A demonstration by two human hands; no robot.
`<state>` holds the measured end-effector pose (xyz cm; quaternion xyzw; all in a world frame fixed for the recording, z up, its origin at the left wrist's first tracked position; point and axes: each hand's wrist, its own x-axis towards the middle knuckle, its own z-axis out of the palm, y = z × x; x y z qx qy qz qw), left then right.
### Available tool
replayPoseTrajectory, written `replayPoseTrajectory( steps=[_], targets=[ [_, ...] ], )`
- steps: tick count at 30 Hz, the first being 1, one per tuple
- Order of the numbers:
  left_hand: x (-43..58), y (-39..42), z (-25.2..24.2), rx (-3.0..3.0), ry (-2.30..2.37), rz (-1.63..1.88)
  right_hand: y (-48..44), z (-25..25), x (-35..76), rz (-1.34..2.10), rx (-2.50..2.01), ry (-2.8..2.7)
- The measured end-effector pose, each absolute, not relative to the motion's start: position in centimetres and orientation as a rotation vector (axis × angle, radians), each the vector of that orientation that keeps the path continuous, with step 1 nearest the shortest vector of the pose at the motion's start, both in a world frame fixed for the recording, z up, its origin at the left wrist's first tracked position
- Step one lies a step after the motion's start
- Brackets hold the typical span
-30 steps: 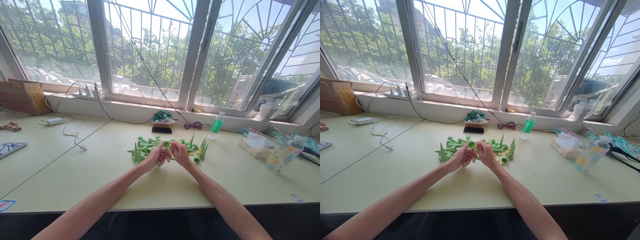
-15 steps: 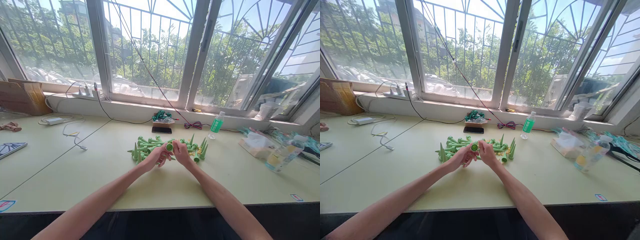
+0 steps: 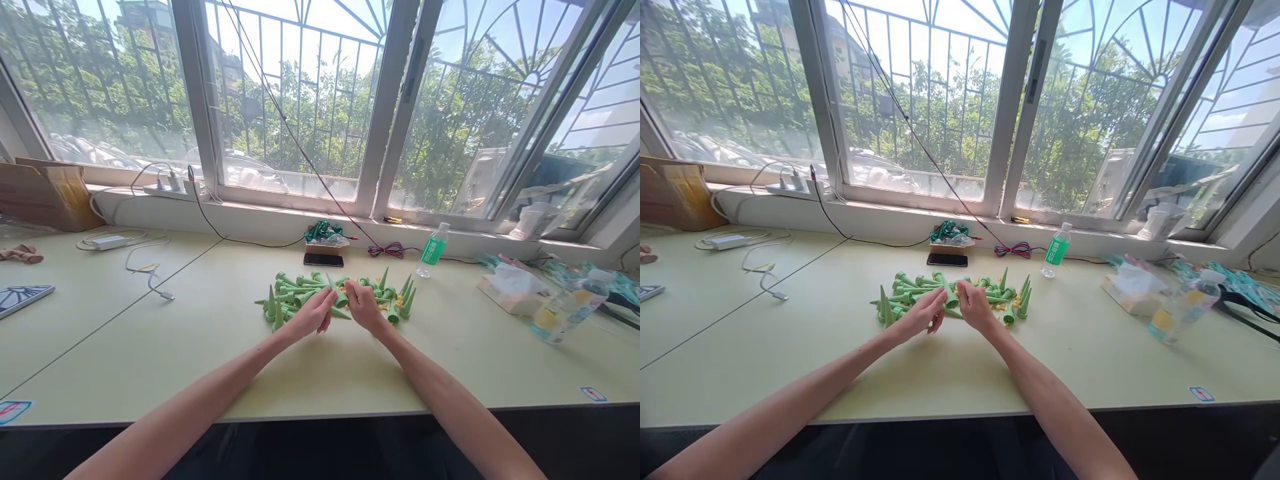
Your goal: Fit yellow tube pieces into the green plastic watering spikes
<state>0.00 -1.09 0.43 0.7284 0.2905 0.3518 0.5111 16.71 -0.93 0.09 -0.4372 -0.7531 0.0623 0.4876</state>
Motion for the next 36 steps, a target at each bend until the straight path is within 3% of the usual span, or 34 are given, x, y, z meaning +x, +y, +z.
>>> replayPoseTrajectory(
  steps=[36],
  targets=[
    [0.1,-1.1,0.2,2.264,0.856,1.124,-0.3,-0.4,17.2,0.187,-1.1,-1.939]
  ],
)
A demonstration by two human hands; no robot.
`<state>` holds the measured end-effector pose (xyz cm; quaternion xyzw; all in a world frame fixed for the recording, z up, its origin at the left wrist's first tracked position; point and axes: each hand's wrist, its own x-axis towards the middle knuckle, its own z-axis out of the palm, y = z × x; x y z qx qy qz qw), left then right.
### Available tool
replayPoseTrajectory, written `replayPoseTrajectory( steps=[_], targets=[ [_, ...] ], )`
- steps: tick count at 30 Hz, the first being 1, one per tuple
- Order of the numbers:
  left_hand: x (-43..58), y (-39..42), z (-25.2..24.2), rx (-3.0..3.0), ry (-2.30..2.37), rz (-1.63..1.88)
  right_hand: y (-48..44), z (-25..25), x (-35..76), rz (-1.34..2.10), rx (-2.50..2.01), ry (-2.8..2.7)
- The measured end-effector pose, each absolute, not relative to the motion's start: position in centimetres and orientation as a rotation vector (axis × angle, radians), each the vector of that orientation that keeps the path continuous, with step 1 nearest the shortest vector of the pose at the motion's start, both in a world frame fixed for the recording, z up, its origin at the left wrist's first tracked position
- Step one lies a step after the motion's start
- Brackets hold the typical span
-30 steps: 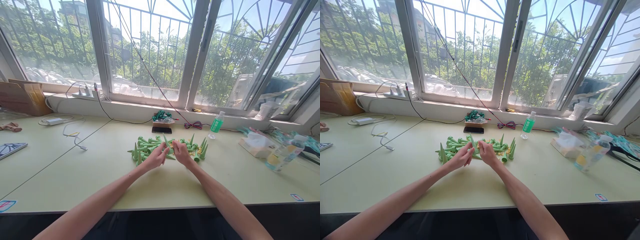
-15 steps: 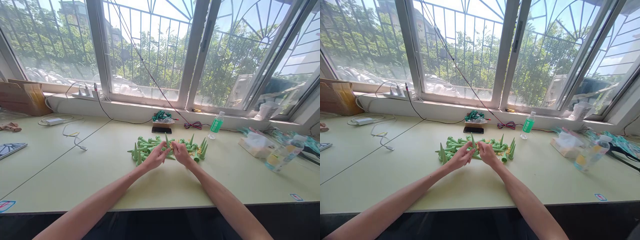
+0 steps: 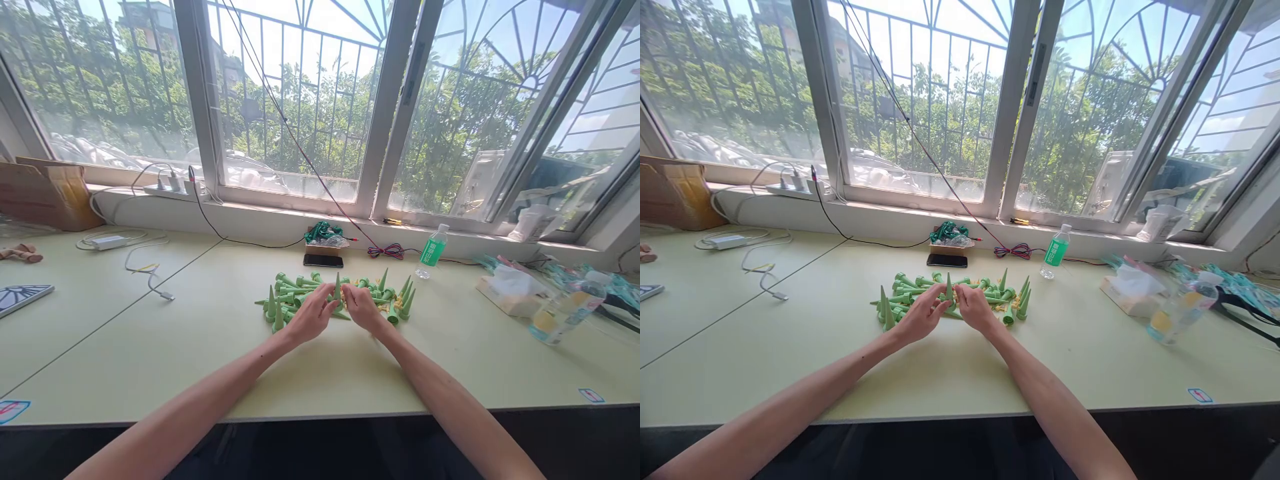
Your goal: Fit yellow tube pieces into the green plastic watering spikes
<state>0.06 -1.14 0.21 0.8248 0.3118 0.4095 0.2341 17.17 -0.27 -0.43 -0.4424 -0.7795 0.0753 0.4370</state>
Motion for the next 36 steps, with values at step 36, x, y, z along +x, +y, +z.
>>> replayPoseTrajectory(
  steps=[36],
  targets=[
    [-0.01,-1.05,0.54,2.195,0.907,1.269,-0.24,-0.15,16.98,0.252,-1.123,-1.9]
  ],
)
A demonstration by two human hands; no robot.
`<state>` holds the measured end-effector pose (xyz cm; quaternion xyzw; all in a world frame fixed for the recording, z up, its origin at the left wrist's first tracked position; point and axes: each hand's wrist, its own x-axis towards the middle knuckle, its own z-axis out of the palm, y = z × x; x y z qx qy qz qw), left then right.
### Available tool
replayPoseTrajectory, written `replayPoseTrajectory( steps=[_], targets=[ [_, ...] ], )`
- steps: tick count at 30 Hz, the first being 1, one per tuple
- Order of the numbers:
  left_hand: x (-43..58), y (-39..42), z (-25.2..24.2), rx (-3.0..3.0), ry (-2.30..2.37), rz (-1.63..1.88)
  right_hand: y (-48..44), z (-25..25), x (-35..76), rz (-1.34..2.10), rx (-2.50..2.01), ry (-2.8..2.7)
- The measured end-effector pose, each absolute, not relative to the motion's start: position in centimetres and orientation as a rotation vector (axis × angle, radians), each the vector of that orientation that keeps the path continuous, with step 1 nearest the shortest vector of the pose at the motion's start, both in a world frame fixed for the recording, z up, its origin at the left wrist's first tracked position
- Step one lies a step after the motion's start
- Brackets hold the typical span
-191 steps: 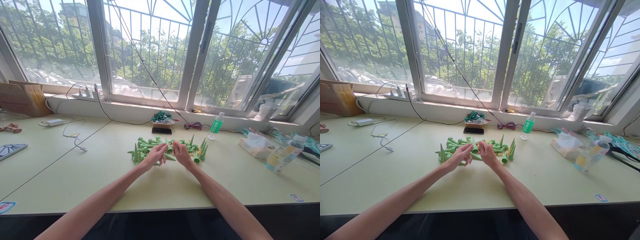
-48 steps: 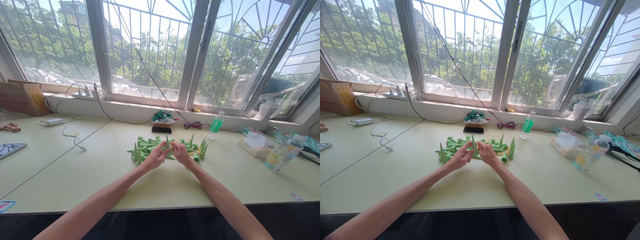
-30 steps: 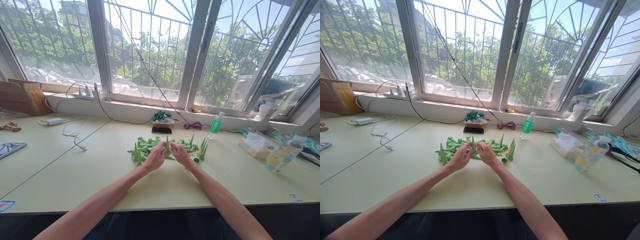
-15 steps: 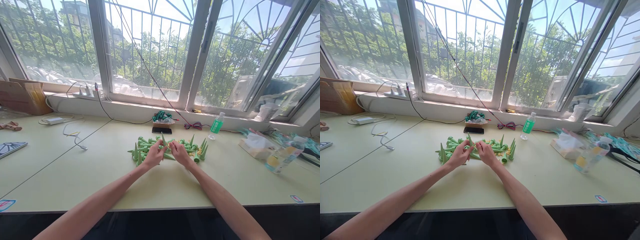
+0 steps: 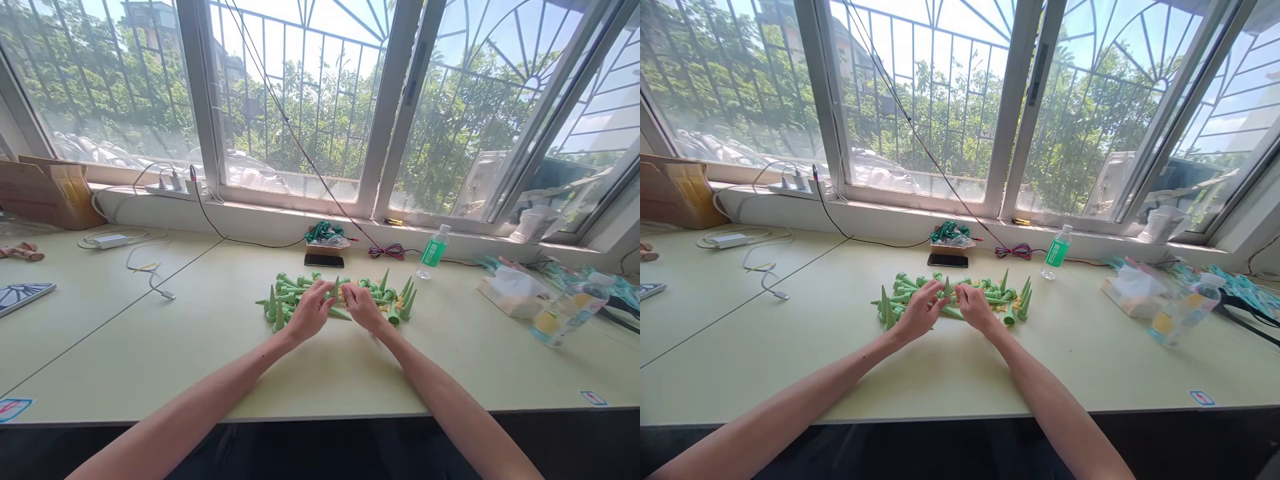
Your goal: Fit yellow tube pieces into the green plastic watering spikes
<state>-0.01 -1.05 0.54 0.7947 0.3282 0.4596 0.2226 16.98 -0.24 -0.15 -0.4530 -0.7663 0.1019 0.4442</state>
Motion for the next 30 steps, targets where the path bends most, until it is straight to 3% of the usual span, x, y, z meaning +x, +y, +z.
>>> replayPoseTrajectory(
  steps=[12,20,30],
  targets=[
    [0.1,-1.0,1.0,1.958,1.076,1.388,-0.4,0.1,16.8,0.18,-1.153,-1.687],
    [0.3,-1.2,1.5,1.586,0.911,0.946,-0.8,0.1,16.8,0.26,-1.081,-1.757],
    [0.2,-1.3,1.4,1.512,0.847,0.901,-0.7,0.1,17.0,0.287,-1.084,-1.777]
  ],
)
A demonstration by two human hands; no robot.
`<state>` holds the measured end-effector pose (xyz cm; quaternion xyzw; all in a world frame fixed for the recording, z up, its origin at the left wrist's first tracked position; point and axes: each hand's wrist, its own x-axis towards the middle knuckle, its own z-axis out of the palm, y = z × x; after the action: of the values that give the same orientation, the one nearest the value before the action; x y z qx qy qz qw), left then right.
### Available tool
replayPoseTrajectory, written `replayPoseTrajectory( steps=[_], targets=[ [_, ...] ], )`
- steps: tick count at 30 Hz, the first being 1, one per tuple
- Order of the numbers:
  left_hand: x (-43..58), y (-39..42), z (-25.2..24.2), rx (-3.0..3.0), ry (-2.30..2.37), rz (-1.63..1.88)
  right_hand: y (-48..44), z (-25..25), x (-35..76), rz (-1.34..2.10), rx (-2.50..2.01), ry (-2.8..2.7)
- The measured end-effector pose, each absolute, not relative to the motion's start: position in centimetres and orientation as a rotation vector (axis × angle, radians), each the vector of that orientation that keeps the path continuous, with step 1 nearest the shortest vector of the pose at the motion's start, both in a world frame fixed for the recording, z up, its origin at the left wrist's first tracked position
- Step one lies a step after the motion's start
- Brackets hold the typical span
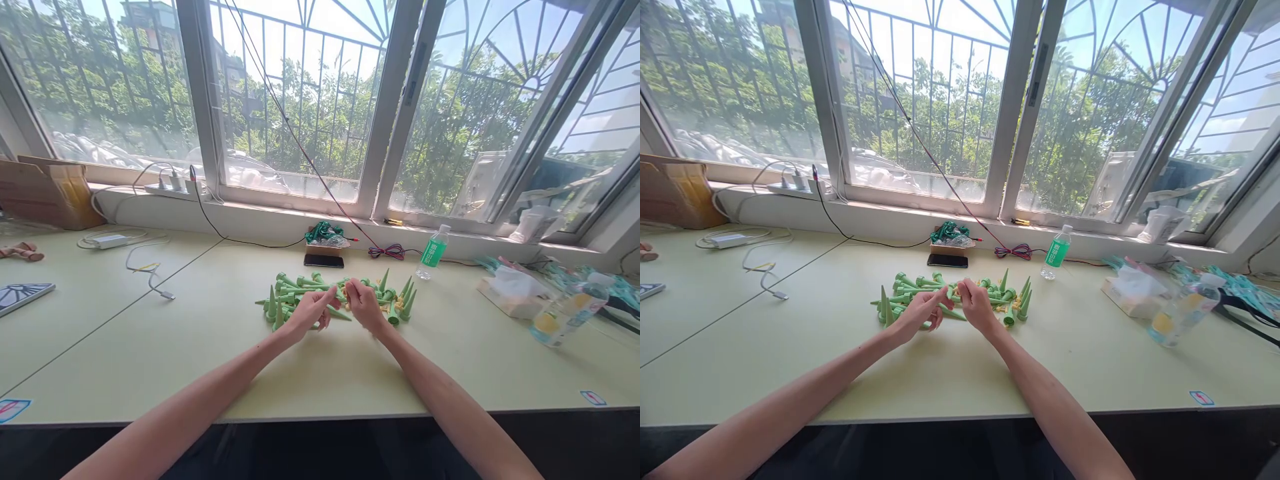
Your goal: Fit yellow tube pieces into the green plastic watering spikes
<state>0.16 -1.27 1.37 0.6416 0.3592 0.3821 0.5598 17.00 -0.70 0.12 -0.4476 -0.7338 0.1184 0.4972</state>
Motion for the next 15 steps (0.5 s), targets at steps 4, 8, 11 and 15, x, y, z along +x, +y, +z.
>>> replayPoseTrajectory(
  steps=[4,8,11,15],
  targets=[
    [0.0,-1.24,0.87,1.611,0.864,0.936,-0.58,0.07,17.12,0.272,-1.109,-1.77],
    [-0.06,-1.45,0.91,1.753,0.931,1.006,-0.55,0.12,17.19,0.265,-1.104,-1.774],
    [-0.01,-1.49,1.08,1.865,0.941,1.143,-0.57,0.19,17.17,0.266,-1.085,-1.778],
    [0.04,-1.2,0.93,2.007,0.926,1.314,-0.54,0.25,17.1,0.245,-1.075,-1.788]
  ],
)
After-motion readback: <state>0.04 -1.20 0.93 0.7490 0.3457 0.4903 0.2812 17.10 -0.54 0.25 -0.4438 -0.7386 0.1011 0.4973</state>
